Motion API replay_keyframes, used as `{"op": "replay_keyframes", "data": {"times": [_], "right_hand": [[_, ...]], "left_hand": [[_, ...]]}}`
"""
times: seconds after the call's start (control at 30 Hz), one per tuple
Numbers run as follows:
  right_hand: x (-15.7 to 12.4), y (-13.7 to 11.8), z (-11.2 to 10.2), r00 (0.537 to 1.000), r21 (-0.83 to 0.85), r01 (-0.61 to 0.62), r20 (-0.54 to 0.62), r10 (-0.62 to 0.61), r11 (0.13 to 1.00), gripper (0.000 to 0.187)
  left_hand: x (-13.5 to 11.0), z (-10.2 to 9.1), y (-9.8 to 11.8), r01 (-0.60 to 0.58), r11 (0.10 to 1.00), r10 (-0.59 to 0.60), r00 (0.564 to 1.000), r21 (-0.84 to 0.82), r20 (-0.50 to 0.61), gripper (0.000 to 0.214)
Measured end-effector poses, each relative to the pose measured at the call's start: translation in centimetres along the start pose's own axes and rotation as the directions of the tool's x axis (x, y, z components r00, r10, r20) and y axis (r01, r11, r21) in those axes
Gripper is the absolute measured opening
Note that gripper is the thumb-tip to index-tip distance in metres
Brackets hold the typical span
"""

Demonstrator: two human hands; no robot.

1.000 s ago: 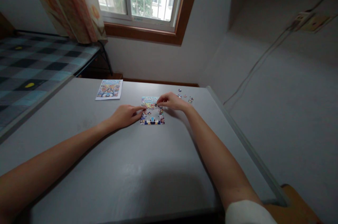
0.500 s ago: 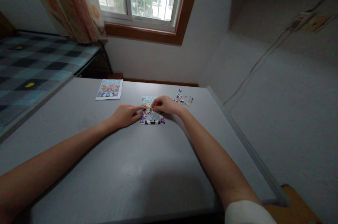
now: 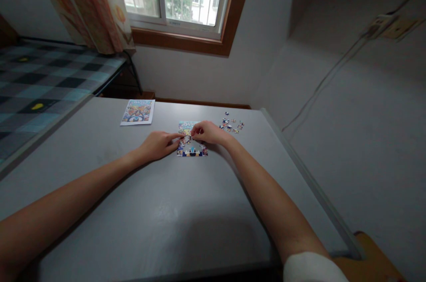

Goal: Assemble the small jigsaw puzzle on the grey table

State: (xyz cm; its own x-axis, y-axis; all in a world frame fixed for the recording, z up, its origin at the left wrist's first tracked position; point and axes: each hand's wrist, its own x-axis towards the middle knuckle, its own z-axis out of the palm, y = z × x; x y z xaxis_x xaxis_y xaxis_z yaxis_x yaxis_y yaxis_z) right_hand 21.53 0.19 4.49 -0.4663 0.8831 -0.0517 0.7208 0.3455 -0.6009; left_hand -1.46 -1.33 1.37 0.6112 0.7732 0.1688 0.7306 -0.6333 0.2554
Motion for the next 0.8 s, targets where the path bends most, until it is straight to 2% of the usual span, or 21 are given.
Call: {"op": "replay_keyframes", "data": {"times": [0.37,0.8], "right_hand": [[0.06,-0.02,0.19,0.999,-0.066,0.032,-0.024,-0.034,0.997,0.013],[-0.37,-0.30,-0.70,1.000,-0.057,-0.009,0.021,0.010,0.998,0.015]], "left_hand": [[0.00,0.02,0.06,0.001,1.000,-0.001,1.000,0.021,-0.009,0.042],[0.02,-0.08,0.16,0.010,1.000,-0.010,1.000,0.019,-0.011,0.043]]}}
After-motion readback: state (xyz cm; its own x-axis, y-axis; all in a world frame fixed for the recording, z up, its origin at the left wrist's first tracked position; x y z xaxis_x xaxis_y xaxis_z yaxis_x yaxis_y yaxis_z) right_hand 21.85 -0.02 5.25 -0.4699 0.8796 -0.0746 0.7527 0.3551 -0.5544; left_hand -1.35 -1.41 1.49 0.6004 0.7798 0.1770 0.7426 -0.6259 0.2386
